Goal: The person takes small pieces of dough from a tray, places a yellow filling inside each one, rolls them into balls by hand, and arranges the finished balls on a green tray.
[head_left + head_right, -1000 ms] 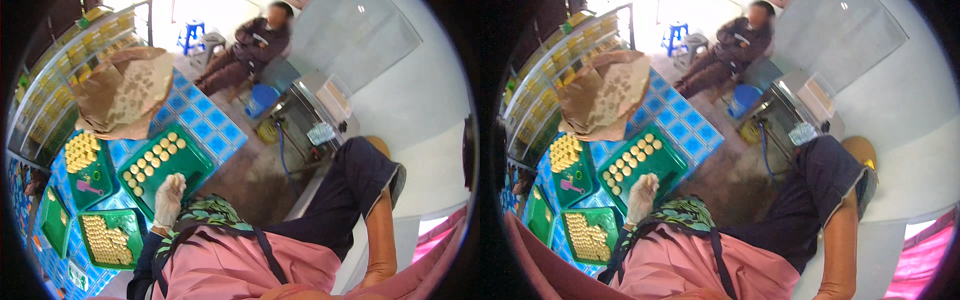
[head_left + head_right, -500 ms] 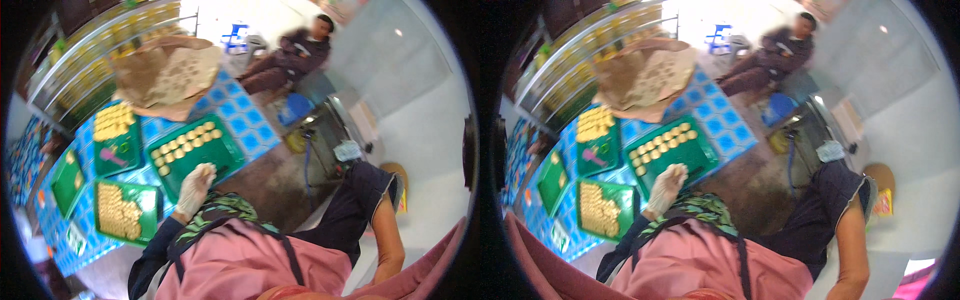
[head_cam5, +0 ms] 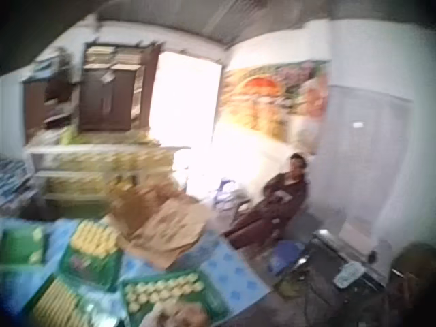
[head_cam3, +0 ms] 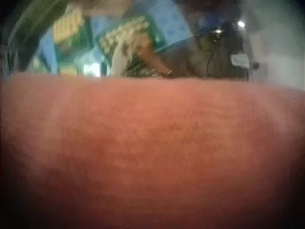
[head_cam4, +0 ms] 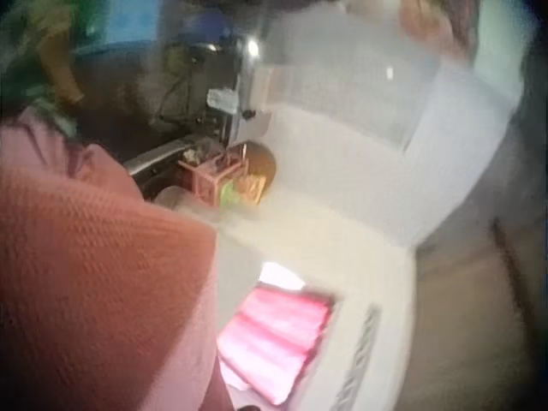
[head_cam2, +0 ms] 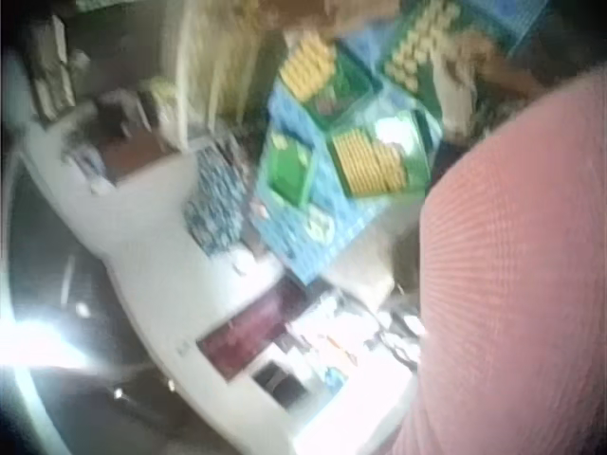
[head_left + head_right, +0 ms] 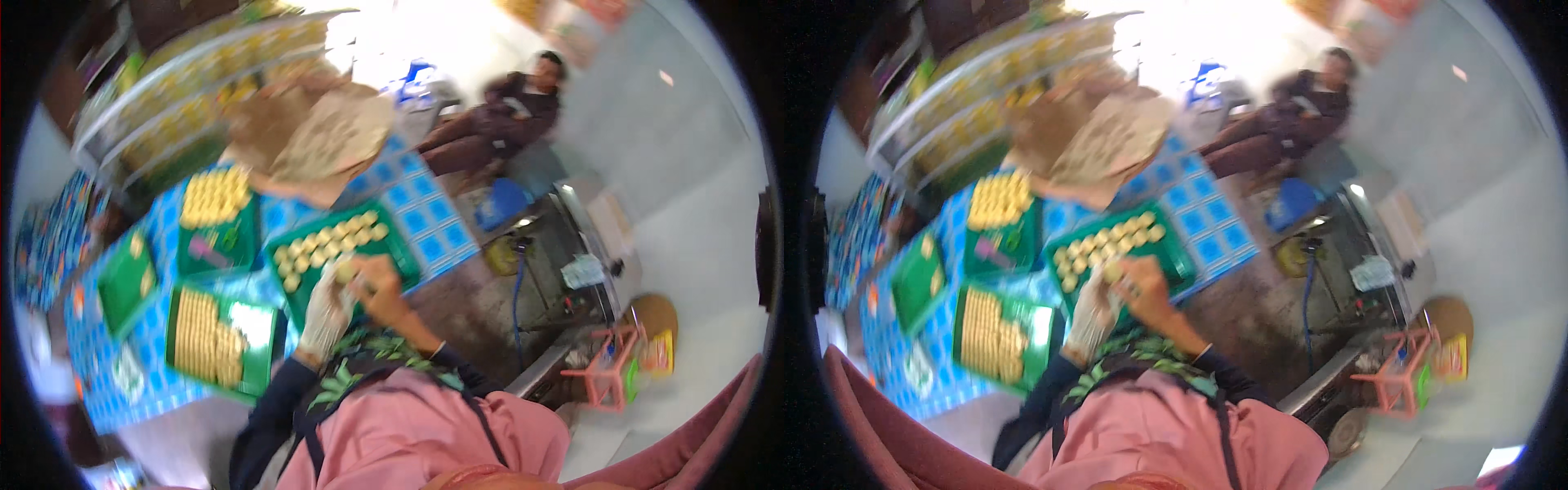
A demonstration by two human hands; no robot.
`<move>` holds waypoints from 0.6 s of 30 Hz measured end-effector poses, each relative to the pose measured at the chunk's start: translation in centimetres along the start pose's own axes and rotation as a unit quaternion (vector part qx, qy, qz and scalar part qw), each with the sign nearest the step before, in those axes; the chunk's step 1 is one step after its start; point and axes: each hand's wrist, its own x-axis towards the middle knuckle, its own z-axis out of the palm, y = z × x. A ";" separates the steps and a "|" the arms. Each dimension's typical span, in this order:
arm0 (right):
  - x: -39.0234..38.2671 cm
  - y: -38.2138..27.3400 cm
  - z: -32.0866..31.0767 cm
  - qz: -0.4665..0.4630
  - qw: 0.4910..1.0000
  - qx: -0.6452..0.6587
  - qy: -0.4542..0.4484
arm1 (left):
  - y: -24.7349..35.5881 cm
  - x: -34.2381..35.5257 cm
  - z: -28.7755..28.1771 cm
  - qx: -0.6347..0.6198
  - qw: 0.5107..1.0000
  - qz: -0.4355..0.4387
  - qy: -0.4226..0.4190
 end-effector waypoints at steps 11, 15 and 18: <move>24.5 -7.0 -5.7 -0.089 0.948 0.274 0.136 | -2.5 -2.1 -1.4 0.024 0.986 -0.063 0.155; 32.0 -11.2 -8.8 -0.039 0.939 0.333 0.081 | -2.7 -2.5 -0.6 0.036 0.991 -0.085 0.098; 29.5 -10.9 -7.2 -0.103 0.970 0.219 0.037 | -2.2 -2.2 -0.2 0.003 0.993 -0.068 0.096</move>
